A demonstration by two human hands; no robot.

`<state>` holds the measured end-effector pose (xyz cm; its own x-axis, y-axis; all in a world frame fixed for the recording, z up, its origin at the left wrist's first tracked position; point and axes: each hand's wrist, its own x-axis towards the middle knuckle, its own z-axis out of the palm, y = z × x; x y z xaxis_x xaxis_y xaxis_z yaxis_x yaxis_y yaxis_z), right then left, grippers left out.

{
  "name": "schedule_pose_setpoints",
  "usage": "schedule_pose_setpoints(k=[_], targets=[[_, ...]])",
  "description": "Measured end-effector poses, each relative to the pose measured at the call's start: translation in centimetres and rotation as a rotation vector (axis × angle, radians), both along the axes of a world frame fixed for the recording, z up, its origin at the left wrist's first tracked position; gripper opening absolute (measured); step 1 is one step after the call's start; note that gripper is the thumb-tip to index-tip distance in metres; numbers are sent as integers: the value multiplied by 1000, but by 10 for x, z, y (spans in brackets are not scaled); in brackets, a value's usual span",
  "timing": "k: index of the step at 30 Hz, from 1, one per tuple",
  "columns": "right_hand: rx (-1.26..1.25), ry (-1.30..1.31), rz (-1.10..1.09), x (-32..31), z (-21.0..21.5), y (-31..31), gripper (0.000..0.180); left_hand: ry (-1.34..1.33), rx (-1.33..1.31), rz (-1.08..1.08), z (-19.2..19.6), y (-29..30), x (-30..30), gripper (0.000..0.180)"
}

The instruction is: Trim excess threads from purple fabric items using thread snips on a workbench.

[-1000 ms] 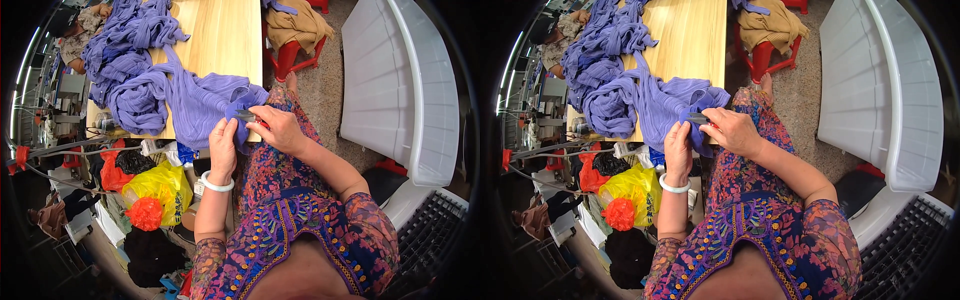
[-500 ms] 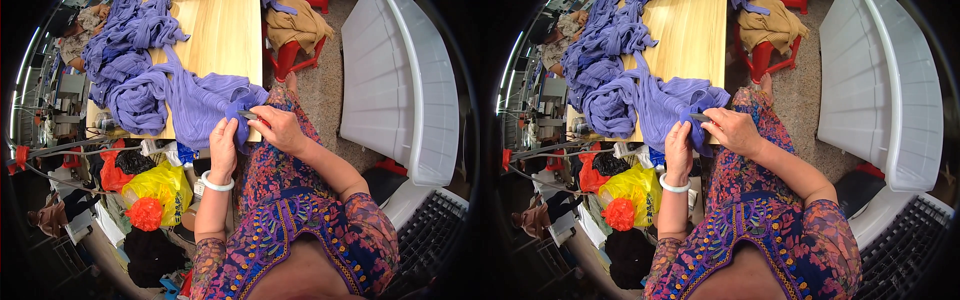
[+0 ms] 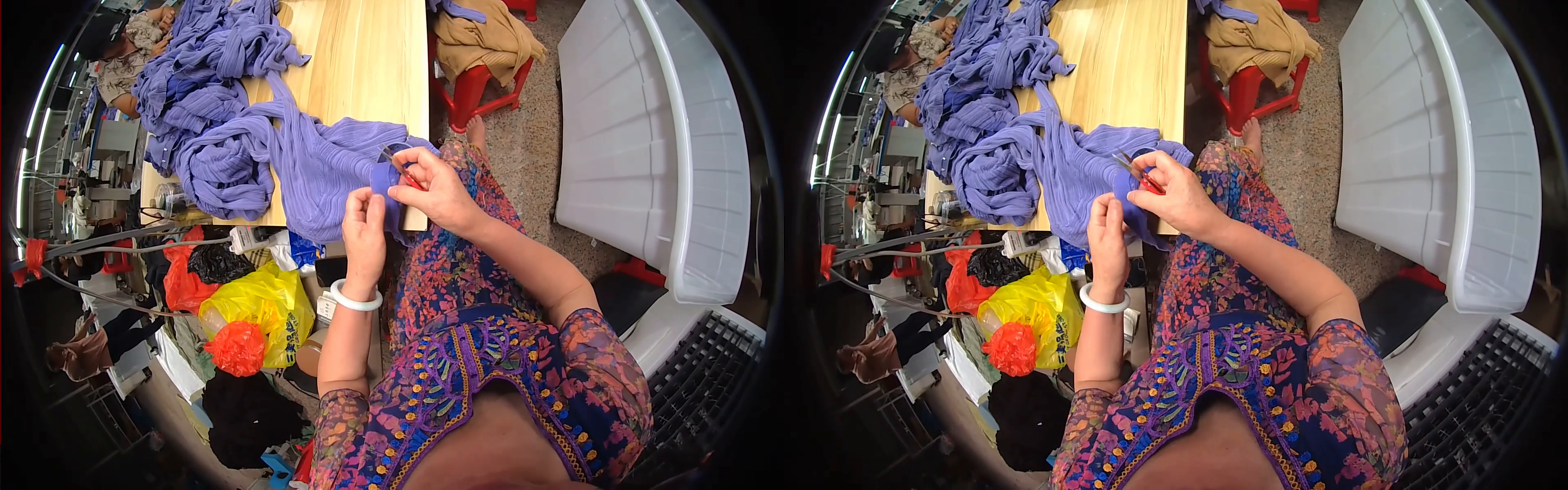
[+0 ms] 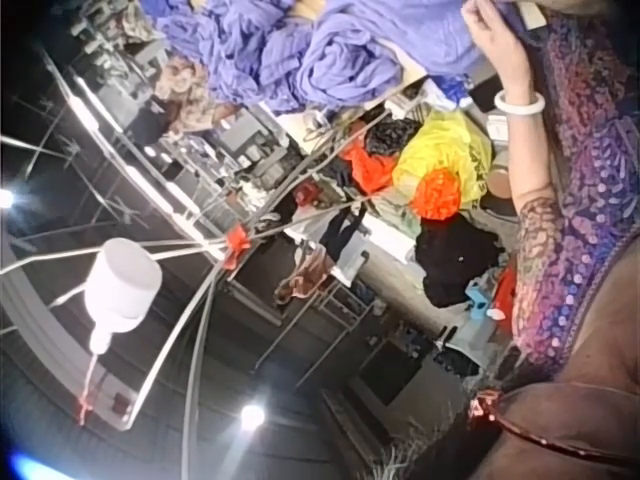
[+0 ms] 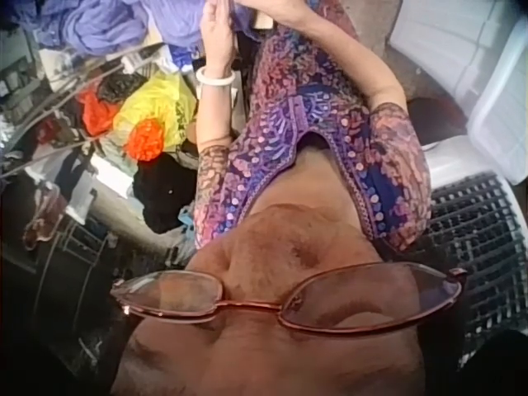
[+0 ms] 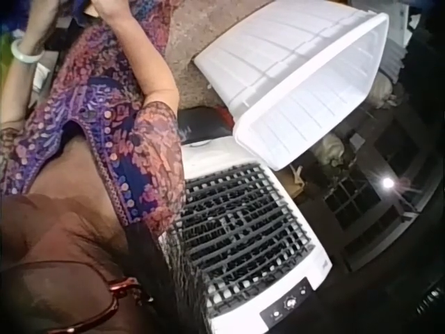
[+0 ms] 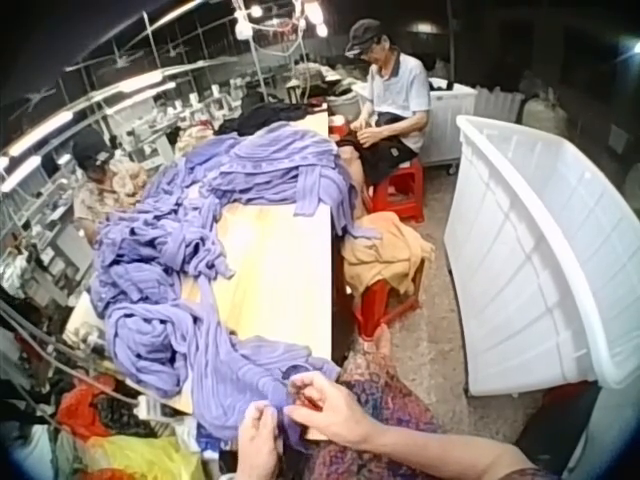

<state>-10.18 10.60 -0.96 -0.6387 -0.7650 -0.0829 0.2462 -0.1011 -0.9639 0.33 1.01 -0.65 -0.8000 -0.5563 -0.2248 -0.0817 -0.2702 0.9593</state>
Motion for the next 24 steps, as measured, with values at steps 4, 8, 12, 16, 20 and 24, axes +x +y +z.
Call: schedule_pose_setpoints(k=[4, 8, 12, 16, 20, 24], targets=[[-35, -78, -11, -2, 0, -5, 34, -14, -402, -1, -17, 9, 8, 22], [-80, -137, -16, -3, 4, -8, 34, -45, -197, -81, -17, 4, 15, 18], [-21, -53, -9, -13, 4, -9, 34, -40, 262, -140, 9, -1, 13, 20], [25, -7, -9, -18, 2, -6, 32, -21, 339, -128, 17, -1, 10, 21], [17, -11, -48, -20, -9, 4, 27, 10, 367, -122, 10, -7, 12, 22], [-56, -2, -137, -18, -21, 13, 23, 49, 446, -90, 16, -8, 7, 24]])
